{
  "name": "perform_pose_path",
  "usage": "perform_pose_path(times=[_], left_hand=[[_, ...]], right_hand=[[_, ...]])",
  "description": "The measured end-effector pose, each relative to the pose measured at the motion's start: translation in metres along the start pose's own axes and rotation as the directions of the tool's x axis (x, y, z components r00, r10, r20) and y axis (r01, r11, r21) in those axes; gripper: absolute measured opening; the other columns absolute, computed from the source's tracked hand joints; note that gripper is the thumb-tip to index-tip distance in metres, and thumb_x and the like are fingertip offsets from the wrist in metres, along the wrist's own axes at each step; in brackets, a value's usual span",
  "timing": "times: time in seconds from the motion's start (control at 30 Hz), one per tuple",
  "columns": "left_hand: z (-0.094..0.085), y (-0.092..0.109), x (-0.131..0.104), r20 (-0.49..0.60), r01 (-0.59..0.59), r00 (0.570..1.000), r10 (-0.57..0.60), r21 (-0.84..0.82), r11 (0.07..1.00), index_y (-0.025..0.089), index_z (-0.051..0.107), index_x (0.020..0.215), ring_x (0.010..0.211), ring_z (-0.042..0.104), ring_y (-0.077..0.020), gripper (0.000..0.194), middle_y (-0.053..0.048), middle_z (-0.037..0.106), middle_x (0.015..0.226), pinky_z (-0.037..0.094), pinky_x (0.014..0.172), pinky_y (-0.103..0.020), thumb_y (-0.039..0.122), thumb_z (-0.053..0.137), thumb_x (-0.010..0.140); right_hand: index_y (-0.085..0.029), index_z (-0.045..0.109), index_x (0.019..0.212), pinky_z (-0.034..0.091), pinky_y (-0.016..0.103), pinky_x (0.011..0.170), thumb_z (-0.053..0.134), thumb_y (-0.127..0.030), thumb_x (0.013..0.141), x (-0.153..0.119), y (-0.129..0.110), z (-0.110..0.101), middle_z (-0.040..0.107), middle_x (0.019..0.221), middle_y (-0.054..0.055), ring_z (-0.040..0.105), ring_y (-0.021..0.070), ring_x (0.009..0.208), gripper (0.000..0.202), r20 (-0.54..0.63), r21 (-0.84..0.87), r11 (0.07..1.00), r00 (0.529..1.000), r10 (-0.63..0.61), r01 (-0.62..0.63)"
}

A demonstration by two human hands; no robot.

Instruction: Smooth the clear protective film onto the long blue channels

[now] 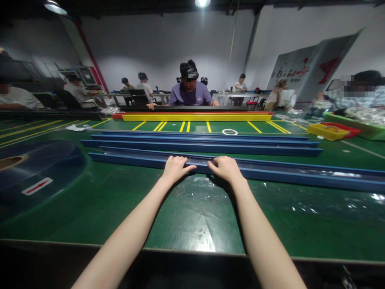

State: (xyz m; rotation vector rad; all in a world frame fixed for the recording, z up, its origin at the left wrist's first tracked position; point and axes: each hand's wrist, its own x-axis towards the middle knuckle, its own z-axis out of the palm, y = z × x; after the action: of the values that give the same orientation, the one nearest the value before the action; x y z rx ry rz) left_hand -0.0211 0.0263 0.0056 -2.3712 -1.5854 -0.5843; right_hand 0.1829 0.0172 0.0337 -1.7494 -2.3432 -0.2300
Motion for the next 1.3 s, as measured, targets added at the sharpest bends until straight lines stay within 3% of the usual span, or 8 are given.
perform_pose_path(times=[0.17, 1.3], left_hand=[[0.000, 0.000, 0.000, -0.006, -0.003, 1.000, 0.003, -0.021, 1.000, 0.016, 0.063, 0.084, 0.085, 0.059, -0.0226, 0.053, -0.010, 0.066, 0.085, 0.032, 0.076, -0.034, 0.062, 0.037, 0.080], [0.001, -0.001, 0.002, 0.017, 0.005, 1.000, -0.005, 0.000, 1.000, 0.016, 0.062, 0.083, 0.086, 0.059, -0.0217, 0.053, -0.009, 0.067, 0.085, 0.033, 0.076, -0.032, 0.063, 0.037, 0.079]], right_hand=[[-0.019, 0.064, 0.070, 0.029, 0.023, 0.056, 0.031, -0.048, 0.086, 0.000, -0.005, -0.002, 0.067, 0.077, 0.006, 0.058, 0.0159, 0.072, 0.046, 0.007, -0.007, 0.999, 0.999, -0.044, 0.044], [-0.021, 0.061, 0.075, 0.028, 0.024, 0.056, 0.026, -0.041, 0.089, 0.006, -0.004, 0.013, 0.065, 0.081, 0.004, 0.057, 0.0146, 0.075, 0.042, -0.060, 0.028, 0.999, 0.998, 0.025, -0.023]])
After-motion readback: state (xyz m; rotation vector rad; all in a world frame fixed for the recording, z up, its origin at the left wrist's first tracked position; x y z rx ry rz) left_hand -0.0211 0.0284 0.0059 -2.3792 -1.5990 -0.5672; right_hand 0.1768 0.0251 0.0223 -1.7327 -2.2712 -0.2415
